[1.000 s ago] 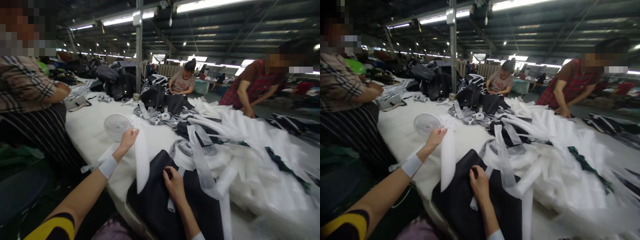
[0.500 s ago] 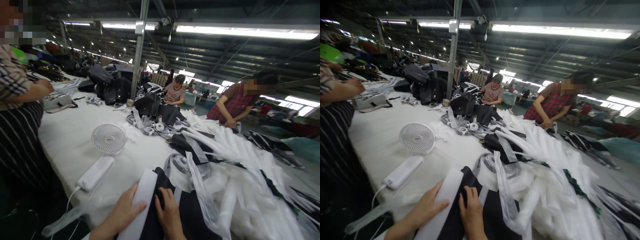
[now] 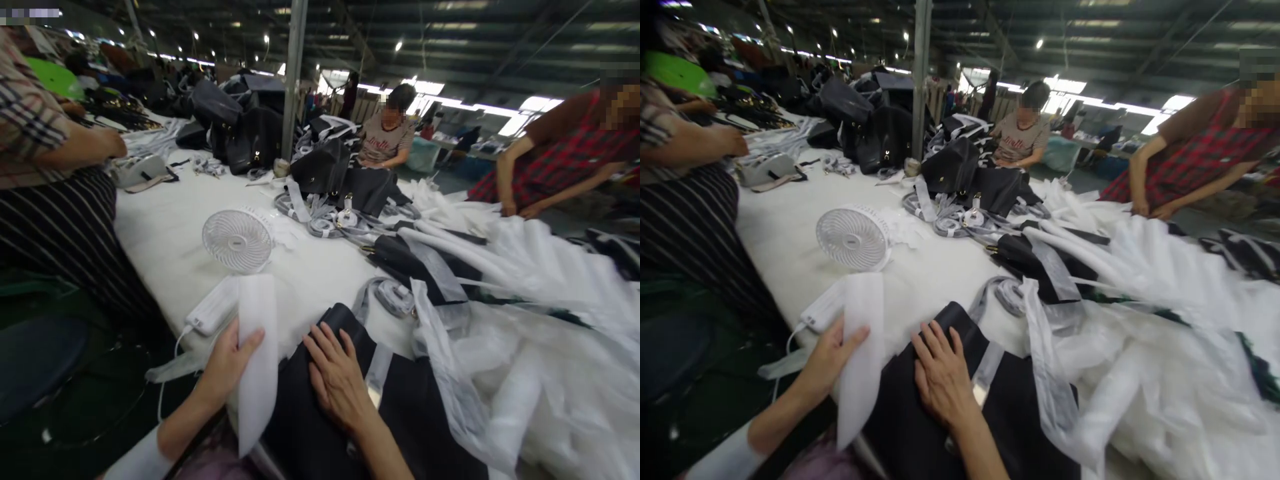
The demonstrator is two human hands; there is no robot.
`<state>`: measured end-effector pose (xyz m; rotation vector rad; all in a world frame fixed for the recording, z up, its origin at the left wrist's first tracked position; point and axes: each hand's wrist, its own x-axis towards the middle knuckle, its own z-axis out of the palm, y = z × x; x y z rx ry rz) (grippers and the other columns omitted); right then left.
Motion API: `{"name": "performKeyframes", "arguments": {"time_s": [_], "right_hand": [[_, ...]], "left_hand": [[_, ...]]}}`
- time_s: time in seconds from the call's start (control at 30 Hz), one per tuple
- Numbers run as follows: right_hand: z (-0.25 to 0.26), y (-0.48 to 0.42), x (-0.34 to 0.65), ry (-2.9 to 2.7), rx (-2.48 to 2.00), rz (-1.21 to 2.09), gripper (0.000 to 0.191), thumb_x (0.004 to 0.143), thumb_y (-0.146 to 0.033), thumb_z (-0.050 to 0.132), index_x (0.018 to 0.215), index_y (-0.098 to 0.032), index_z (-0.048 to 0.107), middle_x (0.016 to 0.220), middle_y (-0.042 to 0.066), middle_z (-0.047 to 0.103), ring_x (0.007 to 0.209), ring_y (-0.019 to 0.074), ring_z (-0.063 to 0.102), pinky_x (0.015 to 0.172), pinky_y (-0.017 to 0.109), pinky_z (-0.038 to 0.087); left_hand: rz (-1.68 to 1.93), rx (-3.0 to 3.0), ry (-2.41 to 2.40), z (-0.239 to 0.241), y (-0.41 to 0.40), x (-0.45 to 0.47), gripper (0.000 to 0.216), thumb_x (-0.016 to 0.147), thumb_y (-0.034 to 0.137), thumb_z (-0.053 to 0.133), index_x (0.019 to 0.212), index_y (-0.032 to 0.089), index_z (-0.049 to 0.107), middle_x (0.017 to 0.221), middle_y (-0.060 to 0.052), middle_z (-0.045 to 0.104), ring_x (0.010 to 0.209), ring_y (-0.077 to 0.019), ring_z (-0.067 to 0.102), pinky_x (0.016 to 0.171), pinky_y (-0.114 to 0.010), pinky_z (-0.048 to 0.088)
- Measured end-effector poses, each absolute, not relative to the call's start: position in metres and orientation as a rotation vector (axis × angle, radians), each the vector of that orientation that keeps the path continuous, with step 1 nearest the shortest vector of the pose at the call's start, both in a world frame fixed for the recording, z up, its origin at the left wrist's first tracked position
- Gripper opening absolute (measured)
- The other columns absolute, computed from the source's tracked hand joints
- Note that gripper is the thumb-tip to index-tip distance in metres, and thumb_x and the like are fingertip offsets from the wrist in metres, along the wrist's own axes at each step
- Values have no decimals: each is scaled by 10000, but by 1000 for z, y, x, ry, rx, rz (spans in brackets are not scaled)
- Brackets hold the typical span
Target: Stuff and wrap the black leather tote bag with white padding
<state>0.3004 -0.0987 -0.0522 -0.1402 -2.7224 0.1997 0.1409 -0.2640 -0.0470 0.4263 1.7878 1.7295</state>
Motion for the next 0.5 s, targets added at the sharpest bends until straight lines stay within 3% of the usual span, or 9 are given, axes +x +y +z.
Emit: {"name": "performKeyframes", "arguments": {"time_s": [0.17, 0.27, 0.33, 0.43, 0.5], "right_hand": [[-48, -101, 300, -2593, -136, 304, 274, 884, -338, 523, 1089, -190, 630, 1071, 104, 634, 1173, 272, 524, 1121, 518, 201], [-45, -99, 300, -2544, -102, 195, 198, 900, -253, 482, 1038, -208, 617, 1246, 102, 599, 1230, 253, 490, 1125, 471, 162], [-43, -96, 297, -2545, -90, 109, 257, 890, -194, 467, 1114, -222, 590, 1333, 80, 561, 1269, 236, 460, 1127, 436, 146], [-41, -92, 290, -2570, -55, 95, 364, 839, -201, 515, 1201, -232, 548, 1248, 60, 613, 1237, 249, 484, 1139, 470, 124], [-40, -90, 286, -2606, -48, 165, 355, 803, -236, 556, 1158, -242, 561, 1175, 51, 629, 1181, 262, 516, 1143, 521, 105]], "left_hand": [[1872, 437, 1770, -24, -258, 113, 604, 769, 514, 665, 1241, 174, 504, 1187, -101, 651, 1032, -265, 630, 883, -380, 514], [1669, 725, 1876, -15, -243, 118, 524, 811, 482, 612, 1219, 163, 535, 1214, -112, 637, 1119, -280, 590, 979, -396, 459], [1437, 869, 1977, -18, -233, 126, 483, 817, 443, 593, 1205, 155, 566, 1196, -119, 647, 1145, -296, 572, 1021, -407, 420], [1220, 1032, 1936, -31, -225, 133, 529, 784, 368, 616, 1269, 169, 541, 1181, -102, 659, 1139, -299, 571, 1041, -416, 401], [1208, 1112, 1809, -39, -225, 132, 645, 747, 347, 664, 1344, 191, 478, 1251, -87, 625, 1189, -293, 535, 1066, -410, 379]]}}
